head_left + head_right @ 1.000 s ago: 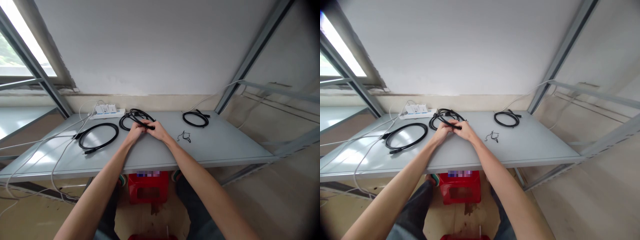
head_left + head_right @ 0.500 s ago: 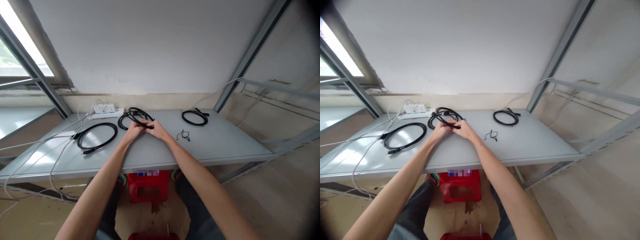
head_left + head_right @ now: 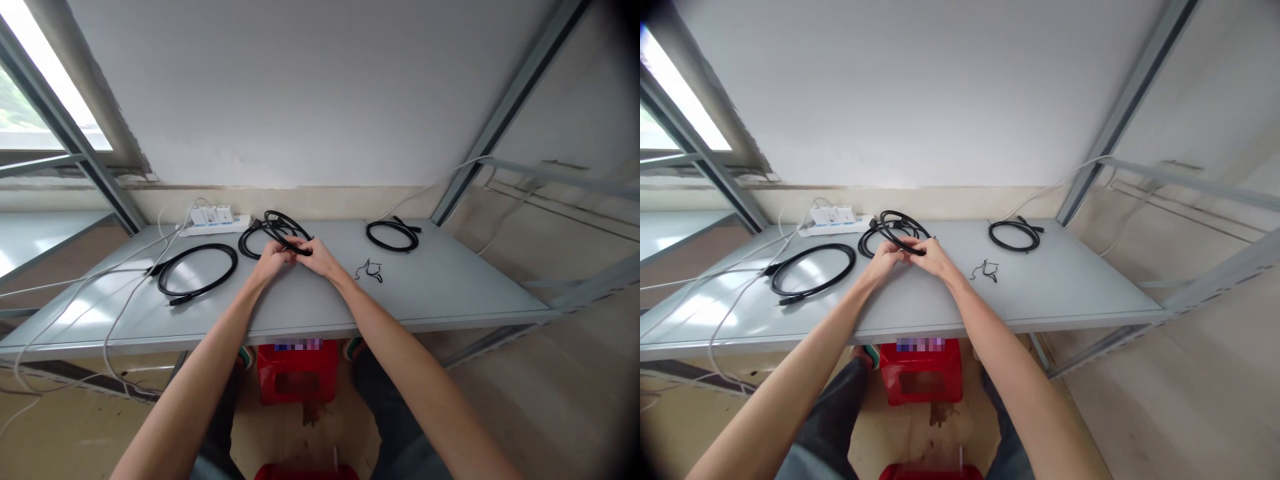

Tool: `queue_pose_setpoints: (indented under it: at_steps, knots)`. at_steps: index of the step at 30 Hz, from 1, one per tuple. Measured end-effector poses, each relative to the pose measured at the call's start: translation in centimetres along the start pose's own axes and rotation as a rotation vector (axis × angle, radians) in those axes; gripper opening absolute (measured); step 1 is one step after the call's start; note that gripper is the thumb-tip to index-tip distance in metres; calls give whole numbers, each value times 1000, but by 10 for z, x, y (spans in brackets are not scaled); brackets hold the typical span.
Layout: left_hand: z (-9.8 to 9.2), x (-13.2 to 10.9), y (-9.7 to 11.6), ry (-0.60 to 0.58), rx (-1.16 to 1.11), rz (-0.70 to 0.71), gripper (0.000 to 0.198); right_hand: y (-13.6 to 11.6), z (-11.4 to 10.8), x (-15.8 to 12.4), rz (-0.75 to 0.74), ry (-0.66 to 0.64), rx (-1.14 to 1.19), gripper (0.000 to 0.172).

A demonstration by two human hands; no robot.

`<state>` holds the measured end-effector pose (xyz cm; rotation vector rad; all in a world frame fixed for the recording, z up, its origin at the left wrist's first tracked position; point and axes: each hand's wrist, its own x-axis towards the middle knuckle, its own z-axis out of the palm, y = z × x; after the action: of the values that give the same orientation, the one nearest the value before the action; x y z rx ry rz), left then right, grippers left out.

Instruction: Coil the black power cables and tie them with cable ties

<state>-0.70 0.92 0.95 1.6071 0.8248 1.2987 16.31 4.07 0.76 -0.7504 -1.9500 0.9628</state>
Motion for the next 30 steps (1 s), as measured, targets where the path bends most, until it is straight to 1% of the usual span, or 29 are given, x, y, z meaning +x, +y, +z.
queue_pose_setpoints:
  at_steps: [2, 6, 9, 11, 12, 14, 18, 20, 23, 25, 26, 28, 30]
  knots:
    - [0, -1, -1, -26, -4, 1, 50, -1, 0, 0, 14, -5, 3, 19]
    - [-2, 2, -4, 27, 31, -27, 37, -2, -5, -1, 73, 4, 2, 18]
    - [-4, 5, -5, 42, 60, -41, 26, 0, -8, -1, 74, 20, 9, 22]
    - [-5, 6, -6, 58, 60, -38, 22, 3, -7, -1, 73, 22, 6, 22]
    - [-5, 6, -6, 67, 52, -37, 24, 4, -6, -1, 75, 14, 8, 22]
    - [-4, 5, -7, 65, 8, -38, 34, 6, -3, 1, 71, -10, 27, 21]
    - [-3, 2, -8, -31, -104, -73, 59, 7, 4, 3, 37, -55, 84, 19]
    - [-3, 2, -8, -59, -95, -73, 62, 7, 6, 4, 36, -69, 96, 19]
    - [-7, 4, -8, -44, -43, -58, 55, 5, 3, 3, 64, -83, 94, 18]
    - [-12, 5, -10, -10, -38, -61, 49, 3, -2, 2, 93, -54, 90, 18]
    - [-15, 5, -11, 12, -46, -62, 45, 3, -6, 2, 107, -13, 86, 19]
    - [-19, 6, -13, 75, -80, -53, 39, 3, -14, 3, 109, 122, 70, 20]
    - [-21, 6, -14, 138, -134, -50, 36, 6, -20, 3, 74, 242, 38, 22]
